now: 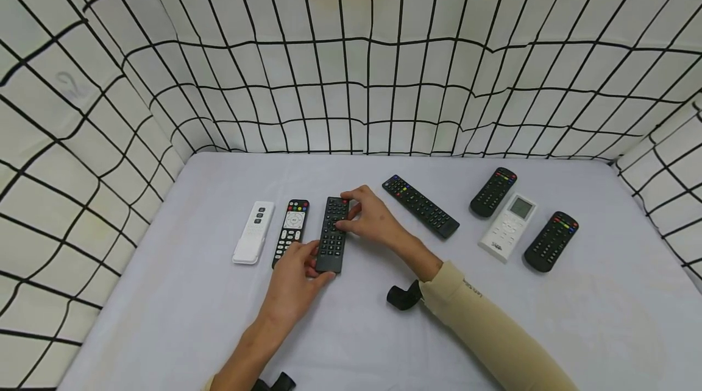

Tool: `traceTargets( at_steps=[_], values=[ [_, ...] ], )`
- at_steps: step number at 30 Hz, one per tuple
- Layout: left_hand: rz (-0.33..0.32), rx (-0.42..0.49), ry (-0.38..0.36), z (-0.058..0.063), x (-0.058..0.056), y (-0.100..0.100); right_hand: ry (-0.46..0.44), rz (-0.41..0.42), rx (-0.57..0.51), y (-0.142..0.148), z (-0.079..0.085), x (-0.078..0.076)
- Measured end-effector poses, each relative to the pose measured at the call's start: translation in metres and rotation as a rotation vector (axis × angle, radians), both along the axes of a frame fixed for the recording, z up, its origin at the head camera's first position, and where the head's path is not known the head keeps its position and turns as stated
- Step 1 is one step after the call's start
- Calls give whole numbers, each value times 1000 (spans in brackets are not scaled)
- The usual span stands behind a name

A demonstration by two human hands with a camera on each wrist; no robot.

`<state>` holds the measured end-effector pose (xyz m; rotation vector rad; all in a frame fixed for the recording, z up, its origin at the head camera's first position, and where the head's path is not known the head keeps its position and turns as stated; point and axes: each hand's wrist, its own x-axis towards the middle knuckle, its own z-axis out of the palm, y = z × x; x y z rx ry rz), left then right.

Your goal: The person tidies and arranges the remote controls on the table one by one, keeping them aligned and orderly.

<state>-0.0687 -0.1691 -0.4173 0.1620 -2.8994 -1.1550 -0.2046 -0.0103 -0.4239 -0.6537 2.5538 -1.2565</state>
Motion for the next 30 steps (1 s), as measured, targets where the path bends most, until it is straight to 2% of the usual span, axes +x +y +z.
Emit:
traceTargets(
  at_steps=[30],
  values=[
    [-3, -49, -30, 3, 2, 2, 1, 14, 19, 0, -8, -2]
  ],
)
